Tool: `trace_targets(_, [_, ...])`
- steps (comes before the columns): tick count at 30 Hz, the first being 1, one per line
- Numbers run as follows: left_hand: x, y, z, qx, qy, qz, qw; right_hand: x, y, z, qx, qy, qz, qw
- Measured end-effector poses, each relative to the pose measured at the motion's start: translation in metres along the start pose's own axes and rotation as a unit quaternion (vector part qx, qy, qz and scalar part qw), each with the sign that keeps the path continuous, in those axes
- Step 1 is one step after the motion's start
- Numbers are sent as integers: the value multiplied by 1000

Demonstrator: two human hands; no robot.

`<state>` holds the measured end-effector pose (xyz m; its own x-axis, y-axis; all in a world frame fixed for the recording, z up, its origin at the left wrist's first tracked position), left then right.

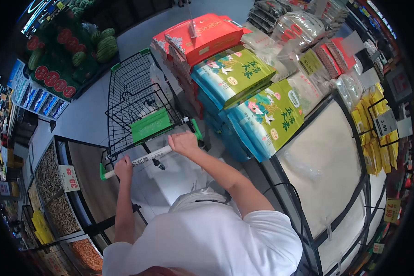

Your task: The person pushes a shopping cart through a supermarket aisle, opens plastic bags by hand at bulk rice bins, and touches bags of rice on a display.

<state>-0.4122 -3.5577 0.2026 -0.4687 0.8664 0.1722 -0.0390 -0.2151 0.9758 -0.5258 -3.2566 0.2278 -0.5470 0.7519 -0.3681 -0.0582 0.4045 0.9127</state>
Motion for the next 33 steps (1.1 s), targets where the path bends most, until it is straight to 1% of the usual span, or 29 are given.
trace_targets(2, [-5, 3, -20, -24, 4, -3, 1000, -1, -8, -21, -30, 6, -9, 999])
trace_targets(3, [-9, 4, -32, -27, 19, -14, 999, -3, -8, -30, 1, 26, -17, 1000])
trace_targets(6, [-9, 18, -62, -35, 12, -22, 999, -6, -15, -60, 21, 46, -24, 998])
trace_targets(7, [-16, 16, -77, -12, 13, -28, 999, -6, -21, -71, -4, 40, -36, 999])
trace_targets(10, [-32, 13, -115, -21, 12, -11, 1000, -8, -32, -102, 9, 54, -32, 998])
trace_targets(11, [-36, 14, -127, -17, -1, -24, 1000, -9, -35, -112, 31, 63, -26, 997])
trace_targets(14, [-51, 14, -165, -11, 3, -24, 1000, -15, -47, -142, 36, 63, -28, 997])
trace_targets(17, [-67, 16, -209, -57, 12, -23, 998, -21, -58, -175, 35, 58, -29, 997])
trace_targets(18, [-74, 16, -223, -72, 16, -19, 997, -24, -62, -187, 21, 57, -32, 998])
trace_targets(21, [-96, 17, -271, -27, -18, 0, 999, -35, -77, -221, -10, 48, -39, 998])
trace_targets(24, [-122, 15, -327, -31, -47, -25, 998, -47, -89, -262, -19, 33, -35, 999])
trace_targets(27, [-129, 25, -370, -62, -67, -30, 995, -57, -97, -297, -50, 9, -28, 998])
trace_targets(29, [-123, 43, -392, -78, -84, -15, 993, -59, -107, -322, -34, 7, -15, 999])
trace_targets(31, [-111, 68, -412, -126, -84, -12, 988, -64, -117, -346, -23, -4, -11, 1000])
trace_targets(32, [-108, 73, -424, -149, -84, -10, 985, -65, -119, -357, -20, -10, -10, 1000])
trace_targets(33, [-111, 70, -439, -150, -87, -7, 985, -66, -122, -367, -18, -16, -8, 1000])
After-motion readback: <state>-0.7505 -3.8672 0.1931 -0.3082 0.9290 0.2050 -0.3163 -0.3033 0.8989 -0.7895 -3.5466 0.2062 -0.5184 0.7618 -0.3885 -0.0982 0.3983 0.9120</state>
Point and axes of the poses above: each hand's wrist, its own z-axis away from the middle knuckle, its own y-axis out of the back of the hand, x = y × z, the point moved 5 cm from there along -z, towards the middle knuckle, and after that the axes turned 14 degrees about -x, right-handed, at the moved point
